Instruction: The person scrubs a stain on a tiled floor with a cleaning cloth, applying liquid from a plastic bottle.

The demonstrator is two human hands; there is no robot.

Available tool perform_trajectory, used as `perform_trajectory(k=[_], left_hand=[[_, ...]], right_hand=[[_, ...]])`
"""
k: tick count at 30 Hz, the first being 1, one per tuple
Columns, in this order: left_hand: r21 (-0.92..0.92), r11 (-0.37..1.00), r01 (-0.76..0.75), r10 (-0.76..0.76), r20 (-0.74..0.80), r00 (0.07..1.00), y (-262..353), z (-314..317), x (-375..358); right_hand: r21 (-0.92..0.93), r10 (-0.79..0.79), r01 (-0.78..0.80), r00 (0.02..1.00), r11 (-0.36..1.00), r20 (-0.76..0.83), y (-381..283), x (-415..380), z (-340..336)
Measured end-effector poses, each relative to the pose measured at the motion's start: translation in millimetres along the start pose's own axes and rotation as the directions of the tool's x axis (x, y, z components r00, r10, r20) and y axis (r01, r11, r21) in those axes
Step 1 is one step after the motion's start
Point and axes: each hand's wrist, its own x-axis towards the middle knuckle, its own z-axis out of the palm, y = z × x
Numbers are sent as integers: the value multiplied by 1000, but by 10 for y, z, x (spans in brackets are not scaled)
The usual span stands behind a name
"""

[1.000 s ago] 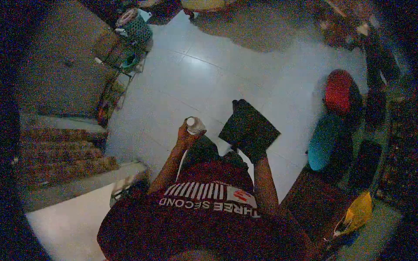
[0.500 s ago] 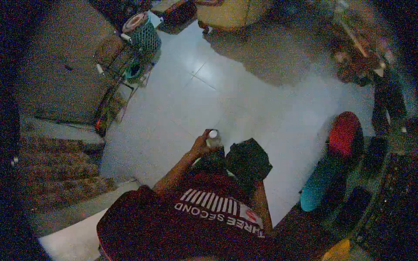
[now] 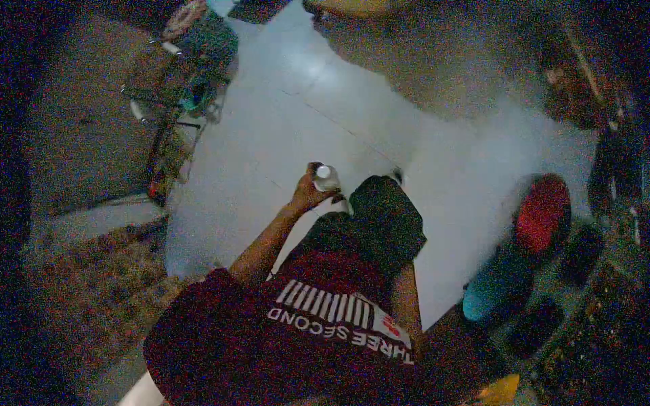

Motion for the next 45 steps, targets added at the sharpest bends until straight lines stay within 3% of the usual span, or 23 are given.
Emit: perform_trajectory(k=[7,11,12,15,19,21,22,24,25,26,27,28,29,31,37,38,41,45], left_hand=[[58,998,-12,13,-11,1000,318,291,827],[167,979,121,-121,-8,993,303,551,1656],[149,984,96,-90,-47,995,326,596,1867],[-75,985,154,-159,-73,985,-49,890,2615],[-43,967,253,-254,-23,967,-787,1416,3610],[21,962,272,-272,-8,962,-1151,1718,4098],[19,965,263,-263,1,965,-1474,1897,4257],[19,975,222,-222,24,975,-2153,2201,4710],[35,972,234,-236,54,970,-2358,2333,4888],[54,966,253,-256,81,963,-2479,2456,5149],[61,968,244,-249,89,964,-2626,2582,5384],[194,975,105,-129,118,985,-2914,2670,5575],[238,970,48,-81,134,988,-3090,2737,5760],[313,947,-66,1,205,979,-3303,2872,6087],[558,828,-60,-150,323,934,-3639,3232,7008],[577,813,-86,-115,303,946,-3732,3294,7104],[725,686,-62,-232,299,926,-3681,3343,7378],[790,583,-191,-228,385,895,-3658,3437,7626]], right_hand=[[3,91,-91,996,996,15,-338,1101,-303],[-11,153,-152,988,988,28,-613,2081,-462],[-14,165,-164,986,986,27,-644,2323,-467],[-19,212,-212,977,977,27,-636,3175,-422],[-86,209,-205,977,975,45,-498,4291,-263],[-281,201,-165,974,945,106,-398,4886,-163],[-471,212,-113,964,875,163,-303,5137,-132],[-859,233,138,930,494,284,13,5588,-196],[-786,218,58,946,615,240,-253,5679,-173],[-502,218,-116,964,857,150,-101,5751,-160],[-117,217,-209,974,971,59,55,5817,-147],[516,296,-237,955,823,-34,563,5743,-112],[652,340,-219,938,726,-64,821,5721,-112],[607,401,-269,912,748,-90,1012,5690,-206],[626,490,-324,865,709,-108,1243,5650,-248],[632,501,-332,859,701,-104,1258,5661,-234],[653,538,-354,838,670,-97,1269,5615,-194],[663,560,-371,823,651,-89,1288,5633,-140]])
